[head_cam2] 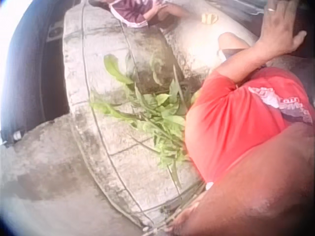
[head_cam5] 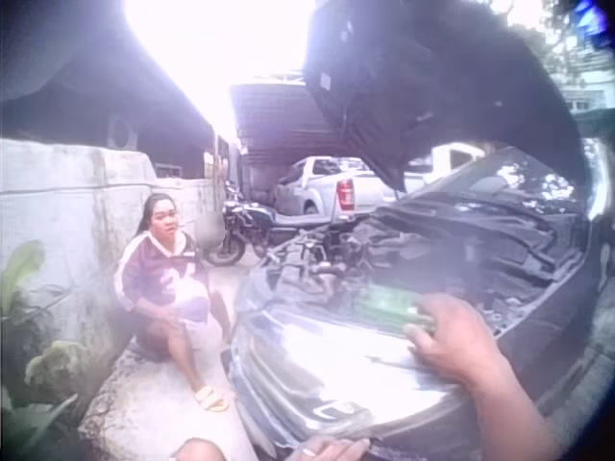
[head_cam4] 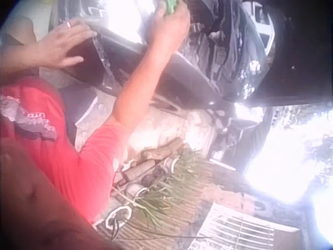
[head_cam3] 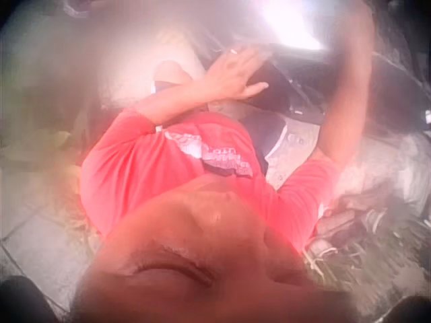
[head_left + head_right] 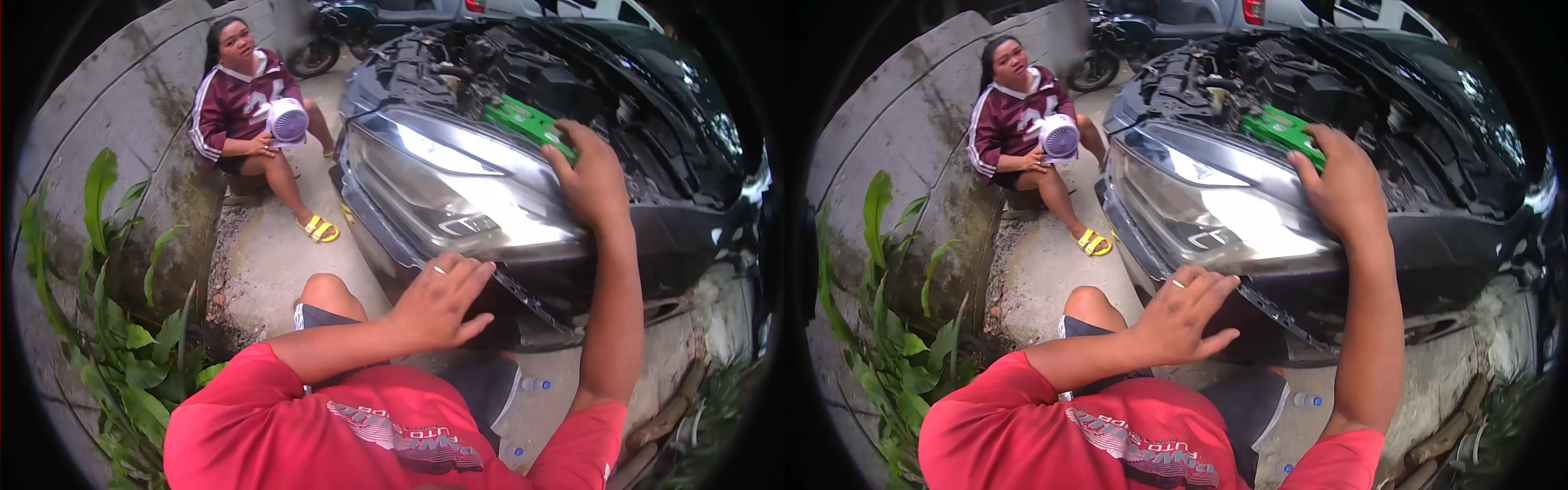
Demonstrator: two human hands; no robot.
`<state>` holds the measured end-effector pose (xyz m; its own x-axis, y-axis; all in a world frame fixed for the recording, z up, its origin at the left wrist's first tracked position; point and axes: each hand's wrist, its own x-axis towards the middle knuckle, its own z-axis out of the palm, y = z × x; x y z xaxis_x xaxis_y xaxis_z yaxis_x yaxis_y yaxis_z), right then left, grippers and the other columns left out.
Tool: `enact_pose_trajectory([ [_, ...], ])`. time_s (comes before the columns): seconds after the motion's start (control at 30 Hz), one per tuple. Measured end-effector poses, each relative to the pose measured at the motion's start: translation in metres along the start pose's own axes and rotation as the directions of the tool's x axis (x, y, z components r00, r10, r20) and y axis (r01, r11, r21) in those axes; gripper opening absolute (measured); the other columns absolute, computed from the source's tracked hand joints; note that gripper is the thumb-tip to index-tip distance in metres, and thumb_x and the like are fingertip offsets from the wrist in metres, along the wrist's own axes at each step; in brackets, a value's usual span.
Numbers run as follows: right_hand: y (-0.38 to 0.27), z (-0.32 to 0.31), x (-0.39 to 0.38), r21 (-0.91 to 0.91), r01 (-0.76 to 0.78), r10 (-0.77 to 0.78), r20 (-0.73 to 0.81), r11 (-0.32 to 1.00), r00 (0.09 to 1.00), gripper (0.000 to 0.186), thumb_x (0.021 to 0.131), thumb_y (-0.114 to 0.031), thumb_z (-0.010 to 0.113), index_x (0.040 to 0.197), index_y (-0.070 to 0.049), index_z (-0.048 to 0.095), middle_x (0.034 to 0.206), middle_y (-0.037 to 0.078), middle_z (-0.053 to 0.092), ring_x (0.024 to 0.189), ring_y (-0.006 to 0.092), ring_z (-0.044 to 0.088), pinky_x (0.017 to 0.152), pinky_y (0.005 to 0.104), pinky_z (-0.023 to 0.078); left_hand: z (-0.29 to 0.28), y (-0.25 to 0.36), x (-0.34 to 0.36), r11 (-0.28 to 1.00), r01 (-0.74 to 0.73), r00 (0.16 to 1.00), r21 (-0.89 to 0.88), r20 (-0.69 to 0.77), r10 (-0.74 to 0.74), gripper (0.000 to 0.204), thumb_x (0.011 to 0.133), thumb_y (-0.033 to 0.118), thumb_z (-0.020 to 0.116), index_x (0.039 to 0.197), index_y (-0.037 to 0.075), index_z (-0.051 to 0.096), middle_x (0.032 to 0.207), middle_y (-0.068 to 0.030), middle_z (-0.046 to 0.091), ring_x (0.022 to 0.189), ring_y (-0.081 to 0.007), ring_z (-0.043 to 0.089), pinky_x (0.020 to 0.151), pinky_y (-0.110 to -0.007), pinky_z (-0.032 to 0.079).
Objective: The person attaches a plastic component to a car bumper using a screwdriver, applies sealant from a tube using a caulking gun, and then secures the parts with adhesive tape.
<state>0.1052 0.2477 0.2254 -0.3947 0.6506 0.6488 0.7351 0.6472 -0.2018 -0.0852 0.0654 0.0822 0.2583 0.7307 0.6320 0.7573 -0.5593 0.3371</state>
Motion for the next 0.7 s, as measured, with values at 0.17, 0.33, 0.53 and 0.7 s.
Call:
enact_pose_trajectory([
  [0.17, -0.006, -0.063, -0.079, 0.432, 0.027, 0.0, -0.062, 0.901, 0.998, 0.038, 0.097, -0.031, 0.073, 0.125, -0.005, 0.072, 0.116, 0.016, 0.074, 0.113, 0.0232, 0.067, 0.102, 0.0394, 0.049, -0.029, -0.001, 0.006, 0.994, 0.042, 0.989, 0.104, 0.139, -0.056, 0.05, 0.076, 0.024, 0.088, 0.114, 0.001, 0.065, 0.102, -0.016, 0.064, 0.096, -0.0382, 0.056, 0.088, -0.047, 0.046],
  [0.33, 0.038, -0.141, -0.244, 0.413, -0.343, 0.391, -0.035, 0.844, 0.92, 0.033, 0.098, -0.021, 0.074, 0.126, -0.004, 0.071, 0.111, 0.008, 0.075, 0.107, 0.017, 0.071, 0.095, 0.0318, 0.055, -0.023, -0.029, 0.005, 0.998, -0.063, 0.98, 0.03, 0.193, 0.056, 0.043, 0.075, 0.02, 0.089, 0.09, 0.002, 0.053, 0.086, -0.011, 0.051, 0.085, -0.0322, 0.046, 0.077, -0.043, 0.039],
  [0.53, 0.089, -0.094, -0.539, 0.32, -0.932, 0.986, -0.059, 0.169, 0.159, 0.03, 0.102, -0.016, 0.068, 0.126, 0.001, 0.07, 0.103, 0.01, 0.075, 0.088, 0.0167, 0.07, 0.085, 0.0321, 0.056, -0.026, -0.042, 0.004, 0.99, -0.14, 0.951, 0.033, 0.283, 0.125, 0.042, 0.083, 0.026, 0.085, 0.082, 0.003, 0.051, 0.078, -0.0089, 0.046, 0.079, -0.0284, 0.043, 0.071, -0.04, 0.035],
  [0.7, 0.021, -0.008, -0.749, -0.254, -0.892, 0.867, 0.246, -0.375, -0.434, 0.039, 0.095, -0.033, 0.071, 0.114, 0.001, 0.076, 0.106, 0.024, 0.077, 0.094, 0.0368, 0.076, 0.085, 0.0423, 0.059, -0.028, -0.067, -0.003, 0.989, -0.144, 0.949, 0.04, 0.29, 0.127, 0.041, 0.103, 0.027, 0.067, 0.081, 0.0, 0.046, 0.073, -0.0065, 0.043, 0.073, -0.0222, 0.04, 0.068, -0.037, 0.033],
])
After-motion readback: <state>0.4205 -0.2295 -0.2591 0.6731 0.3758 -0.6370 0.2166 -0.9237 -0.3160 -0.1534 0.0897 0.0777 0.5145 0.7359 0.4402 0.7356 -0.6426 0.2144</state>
